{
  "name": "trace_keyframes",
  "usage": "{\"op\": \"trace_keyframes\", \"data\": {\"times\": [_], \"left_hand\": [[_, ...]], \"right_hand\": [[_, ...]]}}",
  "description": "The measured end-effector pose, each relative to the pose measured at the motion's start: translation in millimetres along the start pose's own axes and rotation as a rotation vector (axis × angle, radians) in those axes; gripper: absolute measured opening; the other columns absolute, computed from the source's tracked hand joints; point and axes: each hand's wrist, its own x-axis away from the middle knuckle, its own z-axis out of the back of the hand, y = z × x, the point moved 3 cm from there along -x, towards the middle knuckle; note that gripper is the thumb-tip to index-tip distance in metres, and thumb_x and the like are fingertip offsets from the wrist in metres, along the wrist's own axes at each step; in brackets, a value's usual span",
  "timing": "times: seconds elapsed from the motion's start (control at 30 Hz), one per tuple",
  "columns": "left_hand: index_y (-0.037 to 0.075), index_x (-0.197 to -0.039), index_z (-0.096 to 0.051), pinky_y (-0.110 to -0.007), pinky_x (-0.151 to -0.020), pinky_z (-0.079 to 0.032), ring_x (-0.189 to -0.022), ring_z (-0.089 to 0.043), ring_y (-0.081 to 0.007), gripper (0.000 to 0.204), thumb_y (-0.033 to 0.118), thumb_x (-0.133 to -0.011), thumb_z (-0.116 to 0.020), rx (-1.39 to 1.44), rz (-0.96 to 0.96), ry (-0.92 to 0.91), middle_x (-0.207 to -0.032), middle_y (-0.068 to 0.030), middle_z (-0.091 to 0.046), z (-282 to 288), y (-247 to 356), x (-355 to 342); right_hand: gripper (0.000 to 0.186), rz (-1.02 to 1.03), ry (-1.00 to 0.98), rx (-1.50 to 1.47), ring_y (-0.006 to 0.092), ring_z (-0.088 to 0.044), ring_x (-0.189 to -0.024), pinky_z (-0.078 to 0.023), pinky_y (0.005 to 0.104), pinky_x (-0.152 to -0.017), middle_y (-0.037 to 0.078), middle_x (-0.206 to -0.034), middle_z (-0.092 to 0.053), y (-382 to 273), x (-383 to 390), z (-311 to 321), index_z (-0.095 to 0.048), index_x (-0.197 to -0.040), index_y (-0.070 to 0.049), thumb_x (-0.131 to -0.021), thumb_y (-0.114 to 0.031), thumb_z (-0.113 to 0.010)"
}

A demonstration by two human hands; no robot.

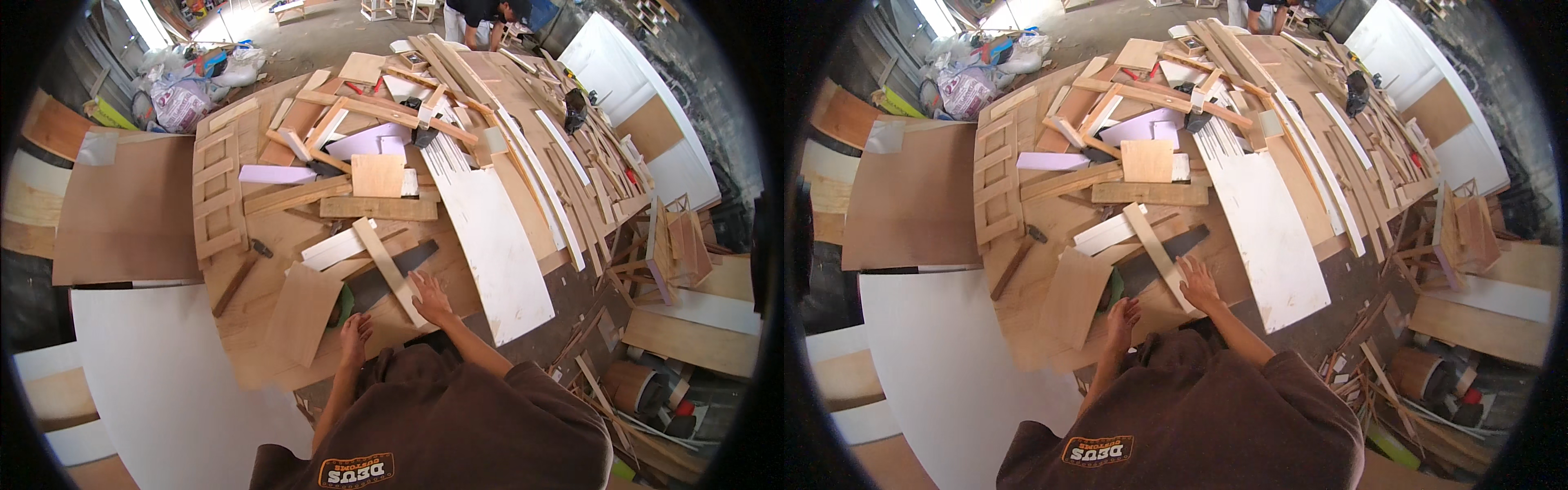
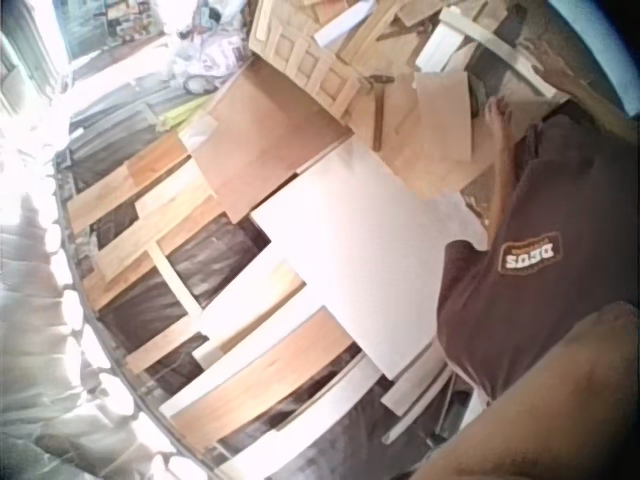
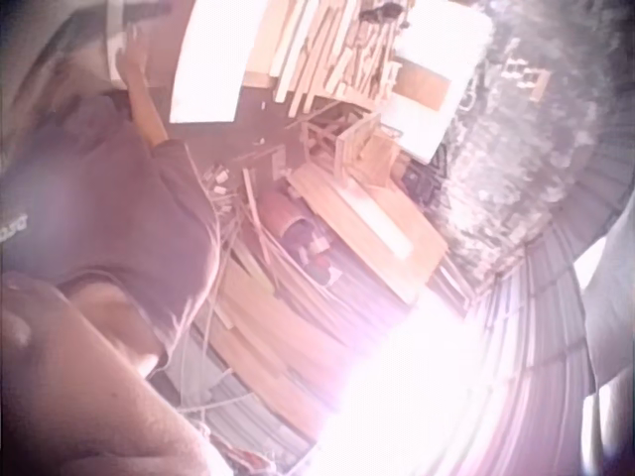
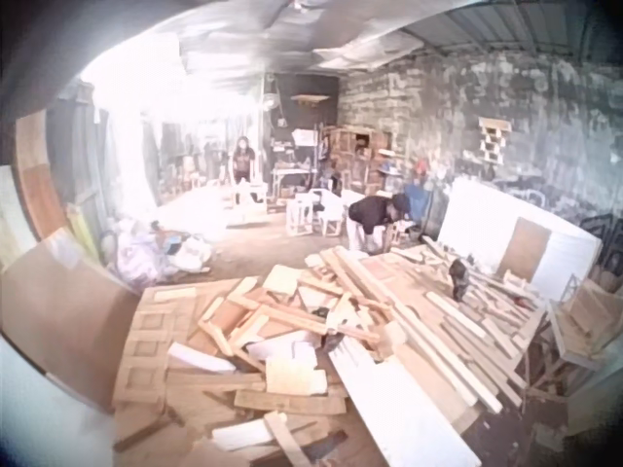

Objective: The person organizes wood pieces on a workbench and then uses a hammer to drive a nail into two joined wood components.

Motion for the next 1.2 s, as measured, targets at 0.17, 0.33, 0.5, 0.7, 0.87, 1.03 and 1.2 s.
{"op": "trace_keyframes", "data": {"times": [0.17,0.33,0.5,0.7,0.87,1.03,1.2], "left_hand": [[0.006,-0.126,-0.056,-0.036,-0.092,-0.051,-0.106,-0.066,-0.0218,0.032,0.028,-0.104,-0.055,-0.170,-0.035,-0.019,-0.125,-0.0122,-0.067,-94.5,19.8,-46.2],[0.004,-0.126,-0.056,-0.036,-0.091,-0.051,-0.103,-0.067,-0.0211,0.035,0.031,-0.104,-0.055,-0.360,-0.093,-0.077,-0.118,-0.0109,-0.068,-200.2,49.7,-97.5],[0.002,-0.125,-0.057,-0.035,-0.092,-0.051,-0.102,-0.066,-0.0193,0.036,0.031,-0.103,-0.057,-0.466,-0.189,-0.145,-0.117,-0.0099,-0.068,-300.8,62.8,-149.0],[0.004,-0.121,-0.062,-0.029,-0.094,-0.047,-0.108,-0.062,-0.0150,0.022,0.017,-0.105,-0.054,-0.661,-0.383,-0.277,-0.117,-0.0069,-0.068,-384.2,39.3,-204.9],[0.002,-0.122,-0.060,-0.030,-0.102,-0.044,-0.117,-0.060,-0.0166,0.023,0.017,-0.106,-0.054,-0.812,-0.370,-0.390,-0.121,-0.0078,-0.066,-434.1,30.0,-216.2],[0.002,-0.123,-0.060,-0.032,-0.102,-0.045,-0.115,-0.061,-0.0179,0.024,0.017,-0.106,-0.053,-0.712,-0.372,-0.382,-0.121,-0.0090,-0.067,-424.8,20.7,-207.5],[0.003,-0.126,-0.058,-0.035,-0.098,-0.048,-0.114,-0.061,-0.0195,0.028,0.022,-0.106,-0.053,-0.719,-0.345,-0.410,-0.124,-0.0101,-0.066,-411.2,31.0,-177.1]], "right_hand": [[0.050,0.037,0.329,-0.127,0.0392,-0.045,-0.133,-0.042,0.0482,-0.109,0.018,-0.140,-0.052,65.5,-75.1,77.4,-0.053,-0.138,-0.008,-0.089,-0.009,-0.063],[0.047,-0.147,0.591,-0.328,0.0392,-0.052,-0.122,-0.044,0.0471,-0.106,0.019,-0.132,-0.057,149.0,-138.2,147.5,-0.057,-0.132,-0.006,-0.085,-0.004,-0.065],[0.052,-0.250,0.720,-0.335,0.0405,-0.051,-0.121,-0.043,0.0491,-0.105,0.019,-0.133,-0.055,223.7,-205.1,180.8,-0.053,-0.136,-0.006,-0.086,-0.005,-0.066],[0.059,-0.513,0.687,-0.249,0.0373,-0.053,-0.114,-0.043,0.0505,-0.099,0.017,-0.123,-0.055,260.4,-278.2,205.5,-0.048,-0.137,-0.006,-0.086,-0.020,-0.073],[0.036,-0.657,0.745,-0.229,0.0353,-0.056,-0.103,-0.046,0.0435,-0.086,0.012,-0.106,-0.059,274.4,-288.1,209.5,-0.060,-0.114,-0.007,-0.087,-0.025,-0.075],[0.022,-0.446,0.824,-0.523,0.0351,-0.058,-0.095,-0.048,0.0457,-0.080,0.014,-0.096,-0.060,257.8,-248.2,204.4,-0.059,-0.101,-0.002,-0.090,-0.017,-0.072],[0.019,-0.407,0.954,-0.773,0.0292,-0.061,-0.082,-0.050,0.0386,-0.070,0.017,-0.100,-0.061,227.9,-167.7,215.0,-0.058,-0.103,0.001,-0.088,-0.003,-0.069]]}}
